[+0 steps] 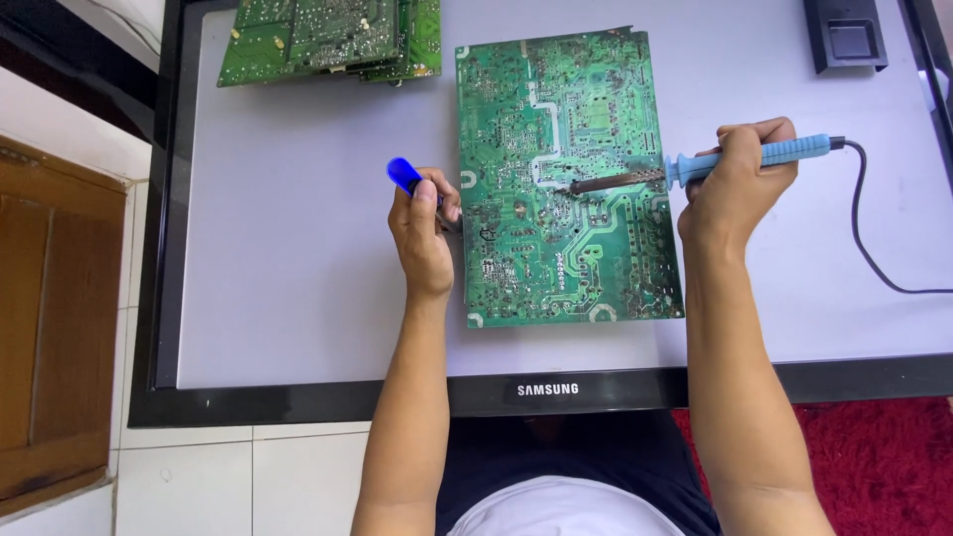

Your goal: Using a soldering iron and a desoldering pump to remove solder from components on a printed circuit board.

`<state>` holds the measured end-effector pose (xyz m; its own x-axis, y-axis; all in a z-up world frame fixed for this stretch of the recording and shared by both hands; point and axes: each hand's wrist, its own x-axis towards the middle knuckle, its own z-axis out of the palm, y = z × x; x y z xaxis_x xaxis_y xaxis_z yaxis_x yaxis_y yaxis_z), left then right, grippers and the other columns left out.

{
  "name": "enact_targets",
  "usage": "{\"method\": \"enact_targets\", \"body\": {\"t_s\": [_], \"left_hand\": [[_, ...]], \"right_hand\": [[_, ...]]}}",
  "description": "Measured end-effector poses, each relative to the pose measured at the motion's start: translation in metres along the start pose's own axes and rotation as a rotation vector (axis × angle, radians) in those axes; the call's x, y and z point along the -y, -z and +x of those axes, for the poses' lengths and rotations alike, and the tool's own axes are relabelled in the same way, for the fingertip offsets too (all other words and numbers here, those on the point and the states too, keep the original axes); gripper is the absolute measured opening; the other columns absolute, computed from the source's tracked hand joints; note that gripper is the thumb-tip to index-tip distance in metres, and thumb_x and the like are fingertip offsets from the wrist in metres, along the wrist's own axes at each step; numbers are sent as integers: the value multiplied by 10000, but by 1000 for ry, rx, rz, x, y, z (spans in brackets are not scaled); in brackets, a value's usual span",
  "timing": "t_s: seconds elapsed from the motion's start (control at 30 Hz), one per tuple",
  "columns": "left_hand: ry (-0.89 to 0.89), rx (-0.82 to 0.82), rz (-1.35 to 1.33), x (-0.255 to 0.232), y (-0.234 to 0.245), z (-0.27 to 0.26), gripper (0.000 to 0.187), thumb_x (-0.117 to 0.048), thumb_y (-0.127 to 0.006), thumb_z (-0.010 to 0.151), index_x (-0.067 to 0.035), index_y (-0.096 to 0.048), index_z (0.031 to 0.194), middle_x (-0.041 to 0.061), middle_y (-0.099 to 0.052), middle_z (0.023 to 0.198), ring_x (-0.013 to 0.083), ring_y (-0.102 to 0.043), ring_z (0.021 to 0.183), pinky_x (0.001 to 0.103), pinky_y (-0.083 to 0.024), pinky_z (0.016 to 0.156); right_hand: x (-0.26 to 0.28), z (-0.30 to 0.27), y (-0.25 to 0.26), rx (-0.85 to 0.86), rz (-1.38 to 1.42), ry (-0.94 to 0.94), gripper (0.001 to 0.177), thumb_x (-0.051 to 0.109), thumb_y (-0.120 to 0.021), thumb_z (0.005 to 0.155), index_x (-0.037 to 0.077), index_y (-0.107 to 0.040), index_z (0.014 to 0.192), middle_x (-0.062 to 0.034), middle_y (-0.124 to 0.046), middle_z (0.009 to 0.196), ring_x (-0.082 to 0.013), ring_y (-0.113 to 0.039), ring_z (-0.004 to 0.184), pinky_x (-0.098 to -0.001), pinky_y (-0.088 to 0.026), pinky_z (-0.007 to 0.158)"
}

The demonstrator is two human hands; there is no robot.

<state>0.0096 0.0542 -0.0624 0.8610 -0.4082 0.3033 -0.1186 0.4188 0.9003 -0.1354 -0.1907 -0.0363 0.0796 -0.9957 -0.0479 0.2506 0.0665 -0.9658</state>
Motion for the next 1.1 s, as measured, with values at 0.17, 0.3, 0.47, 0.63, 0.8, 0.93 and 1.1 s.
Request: {"method": "enact_targets", "body": {"t_s": [0.17, 0.3, 0.47, 0.63, 0.8, 0.93, 1.1], "left_hand": [[-20, -34, -25, 5, -1, -2, 278, -347, -488, 1082, -105, -571, 974, 17, -488, 763, 128, -456, 699, 281, -395, 696], [-30, -26, -14, 3, -3, -3, 273, -343, -475, 1083, -110, -566, 976, 11, -481, 768, 123, -447, 704, 281, -389, 700], [-50, -73, -10, 6, -6, -6, 263, -330, -472, 1075, -103, -557, 972, 22, -473, 759, 133, -446, 702, 285, -386, 703], [-74, -71, 22, 5, -10, -7, 285, -335, -474, 1074, -89, -566, 965, 29, -479, 779, 137, -443, 710, 297, -396, 717], [-102, -63, 62, 7, -13, -8, 293, -355, -479, 1070, -97, -568, 962, 15, -472, 765, 130, -436, 704, 292, -386, 700], [-91, -135, -41, 17, -11, -8, 242, -294, -477, 1051, -85, -556, 956, 45, -459, 735, 150, -432, 685, 310, -390, 694], [-77, -190, -69, 16, -13, -8, 222, -285, -497, 1035, -91, -550, 940, 41, -460, 736, 142, -432, 678, 296, -394, 689]], "right_hand": [[-3, 1, 4, 17, 2, -40, 136, 95, -573, 869, 127, -461, 798, -25, -445, 670, -111, -360, 464, -264, -171, 373], [-9, -2, 4, -48, 20, -74, 126, 116, -589, 846, 140, -473, 802, -17, -425, 629, -112, -349, 456, -265, -171, 366], [-1, -7, 5, -77, 62, -39, 117, 93, -576, 844, 127, -471, 805, -29, -453, 711, -108, -382, 490, -255, -204, 369], [4, -11, 3, -63, 47, -37, 144, 86, -593, 840, 136, -465, 798, -22, -466, 723, -109, -408, 496, -259, -207, 372], [33, -33, 10, 378, -150, 351, 89, 26, -510, 882, 87, -551, 932, -59, -535, 779, -150, -579, 622, -275, -368, 454], [34, -22, 17, 648, -201, 530, 110, -76, -486, 945, 26, -530, 947, -81, -531, 789, -146, -499, 637, -279, -455, 575], [46, -16, 14, 858, -302, 542, 141, -107, -500, 948, -25, -614, 926, -112, -609, 821, -148, -502, 674, -277, -386, 600]]}}
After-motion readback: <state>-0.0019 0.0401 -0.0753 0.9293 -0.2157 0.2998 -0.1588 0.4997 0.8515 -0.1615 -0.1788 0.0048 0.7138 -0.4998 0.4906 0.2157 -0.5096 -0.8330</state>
